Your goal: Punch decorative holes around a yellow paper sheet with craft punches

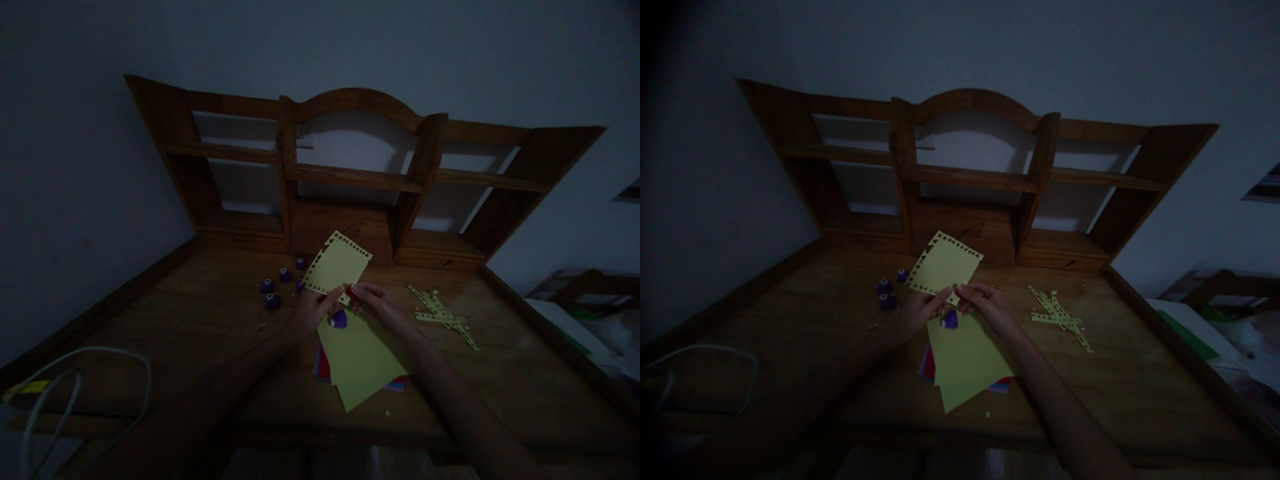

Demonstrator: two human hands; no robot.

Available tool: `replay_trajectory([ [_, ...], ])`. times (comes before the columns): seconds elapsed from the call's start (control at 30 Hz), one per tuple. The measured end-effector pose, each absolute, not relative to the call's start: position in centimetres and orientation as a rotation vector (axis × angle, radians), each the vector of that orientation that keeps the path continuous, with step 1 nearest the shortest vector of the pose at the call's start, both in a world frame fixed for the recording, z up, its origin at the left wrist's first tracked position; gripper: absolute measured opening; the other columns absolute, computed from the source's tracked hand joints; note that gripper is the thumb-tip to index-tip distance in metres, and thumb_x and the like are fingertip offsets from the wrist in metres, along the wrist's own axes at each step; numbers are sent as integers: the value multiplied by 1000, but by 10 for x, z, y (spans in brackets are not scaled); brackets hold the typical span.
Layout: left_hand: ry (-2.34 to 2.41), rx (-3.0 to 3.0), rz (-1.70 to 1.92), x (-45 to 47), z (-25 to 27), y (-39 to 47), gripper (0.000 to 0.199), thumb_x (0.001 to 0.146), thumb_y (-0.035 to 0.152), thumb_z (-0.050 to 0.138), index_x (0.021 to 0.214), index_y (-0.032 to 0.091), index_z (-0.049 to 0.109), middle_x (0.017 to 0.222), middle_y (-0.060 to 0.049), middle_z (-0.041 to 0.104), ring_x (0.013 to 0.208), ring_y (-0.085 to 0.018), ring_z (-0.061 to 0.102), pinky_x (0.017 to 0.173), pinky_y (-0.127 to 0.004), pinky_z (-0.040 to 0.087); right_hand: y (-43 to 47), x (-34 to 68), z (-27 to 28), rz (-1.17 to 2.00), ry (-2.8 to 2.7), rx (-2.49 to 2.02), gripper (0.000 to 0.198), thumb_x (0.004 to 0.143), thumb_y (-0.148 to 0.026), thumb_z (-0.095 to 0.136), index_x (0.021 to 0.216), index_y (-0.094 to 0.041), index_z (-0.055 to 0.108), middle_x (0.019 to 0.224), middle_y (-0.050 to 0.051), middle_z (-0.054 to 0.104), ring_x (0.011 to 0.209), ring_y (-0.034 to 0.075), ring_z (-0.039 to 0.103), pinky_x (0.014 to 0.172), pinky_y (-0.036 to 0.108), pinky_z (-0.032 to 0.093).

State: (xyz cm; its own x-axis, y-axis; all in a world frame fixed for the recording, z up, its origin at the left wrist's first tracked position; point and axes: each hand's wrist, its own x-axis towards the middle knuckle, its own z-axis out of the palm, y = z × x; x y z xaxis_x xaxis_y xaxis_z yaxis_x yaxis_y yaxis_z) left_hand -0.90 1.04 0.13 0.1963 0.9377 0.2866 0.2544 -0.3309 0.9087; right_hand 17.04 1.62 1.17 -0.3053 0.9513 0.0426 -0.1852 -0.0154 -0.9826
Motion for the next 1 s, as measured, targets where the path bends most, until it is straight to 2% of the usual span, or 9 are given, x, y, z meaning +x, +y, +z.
replay_trajectory([
  [0.7, 1052, 1757, 1095, -11, -11, 17, 44, 89, 47, 47, 60, 14, 56, 54, -1, 54, 51, -11, 50, 51, -22, 37, 15, 169, 12, 1527, -1307, -932, 25, 71, -41, 73, 74, -17, 69, 65, 3, 63, 58, 13, 55, 58, 26, 42],
  [0.8, 1041, 1748, 1118, -10, -10, 15, 43, 88, 46, 47, 61, 14, 55, 55, -1, 55, 51, -11, 51, 52, -22, 37, 15, 169, 12, 1499, -1326, -943, 28, 70, -43, 73, 70, -16, 67, 61, 2, 59, 55, 12, 50, 53, 26, 37],
  [1.0, 1046, 1713, 1136, -8, -2, 12, 38, 86, 44, 52, 62, 14, 54, 54, 0, 54, 49, -11, 49, 49, -22, 36, 15, 169, 11, 1439, -1359, -1000, 33, 72, -47, 71, 64, -16, 62, 48, -4, 45, 45, 8, 33, 44, 26, 19],
])
